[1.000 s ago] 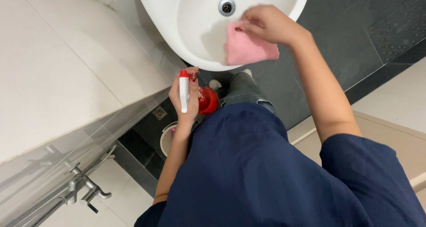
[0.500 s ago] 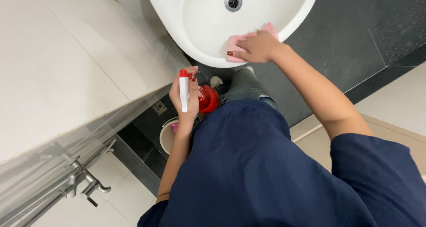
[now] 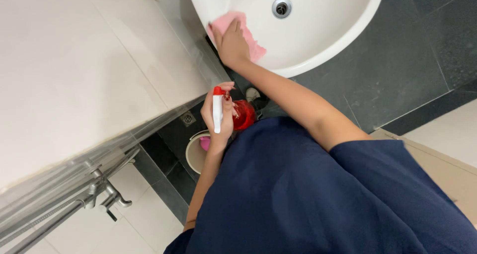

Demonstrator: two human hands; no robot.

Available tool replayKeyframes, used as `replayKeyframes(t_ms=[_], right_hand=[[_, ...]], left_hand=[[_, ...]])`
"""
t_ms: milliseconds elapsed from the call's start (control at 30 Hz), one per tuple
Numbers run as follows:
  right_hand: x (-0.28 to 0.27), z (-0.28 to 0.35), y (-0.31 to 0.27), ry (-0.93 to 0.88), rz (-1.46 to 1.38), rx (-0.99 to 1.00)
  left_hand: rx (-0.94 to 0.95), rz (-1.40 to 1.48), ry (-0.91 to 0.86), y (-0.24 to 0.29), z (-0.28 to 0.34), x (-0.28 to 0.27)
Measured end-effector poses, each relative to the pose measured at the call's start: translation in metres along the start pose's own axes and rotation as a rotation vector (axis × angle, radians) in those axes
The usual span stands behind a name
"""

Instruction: The person cleans a bathroom sink by spraying a cleaning solution from a red bottle and wiping the basin and faucet with a pink cloth. The person also wipes the door handle and the surrounding countertop area.

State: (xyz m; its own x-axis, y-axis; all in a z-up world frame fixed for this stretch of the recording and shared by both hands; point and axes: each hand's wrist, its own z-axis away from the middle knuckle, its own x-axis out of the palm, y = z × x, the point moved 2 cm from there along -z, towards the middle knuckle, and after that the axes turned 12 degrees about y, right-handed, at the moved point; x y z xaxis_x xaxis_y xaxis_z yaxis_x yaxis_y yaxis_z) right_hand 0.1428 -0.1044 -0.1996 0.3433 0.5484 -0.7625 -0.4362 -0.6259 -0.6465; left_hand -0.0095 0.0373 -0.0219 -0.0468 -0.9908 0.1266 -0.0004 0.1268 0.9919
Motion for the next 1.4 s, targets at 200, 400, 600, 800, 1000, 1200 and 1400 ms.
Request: replayKeyframes(t_ms=[200,400,600,800,1000,1200,1400], right_hand=[[0.078,-0.074,0.034,0.345,-0.230,0.212],[-0.024,0.004,0.063,-0.162,-0.306,-0.344],[-0.097,0.050,0.029,-0.076,-0.096,-0.379],[-0.070,0.013,0.002,0.187,-0.385,0.067],[-0.055,0.007,0.022,0.335,-0.569,-0.073],[-0.052,0.013,0.022,0.407,-0.557,-0.167],[-0.062,-0.001,0.000,0.297,-0.640,0.222]], left_hand=[[-0.009,0.026,0.031,0.005,0.012,-0.005],[0.047,0.020,-0.007,0.001,0.011,-0.007],[-0.003,0.015,-0.032,-0.001,0.004,0.004],[0.013,0.029,-0.024,0.003,0.006,0.004],[-0.011,-0.027,0.007,0.001,0.014,-0.006],[-0.058,-0.004,0.035,-0.003,0.007,-0.008],[0.071,-0.056,0.011,0.000,0.009,-0.007]])
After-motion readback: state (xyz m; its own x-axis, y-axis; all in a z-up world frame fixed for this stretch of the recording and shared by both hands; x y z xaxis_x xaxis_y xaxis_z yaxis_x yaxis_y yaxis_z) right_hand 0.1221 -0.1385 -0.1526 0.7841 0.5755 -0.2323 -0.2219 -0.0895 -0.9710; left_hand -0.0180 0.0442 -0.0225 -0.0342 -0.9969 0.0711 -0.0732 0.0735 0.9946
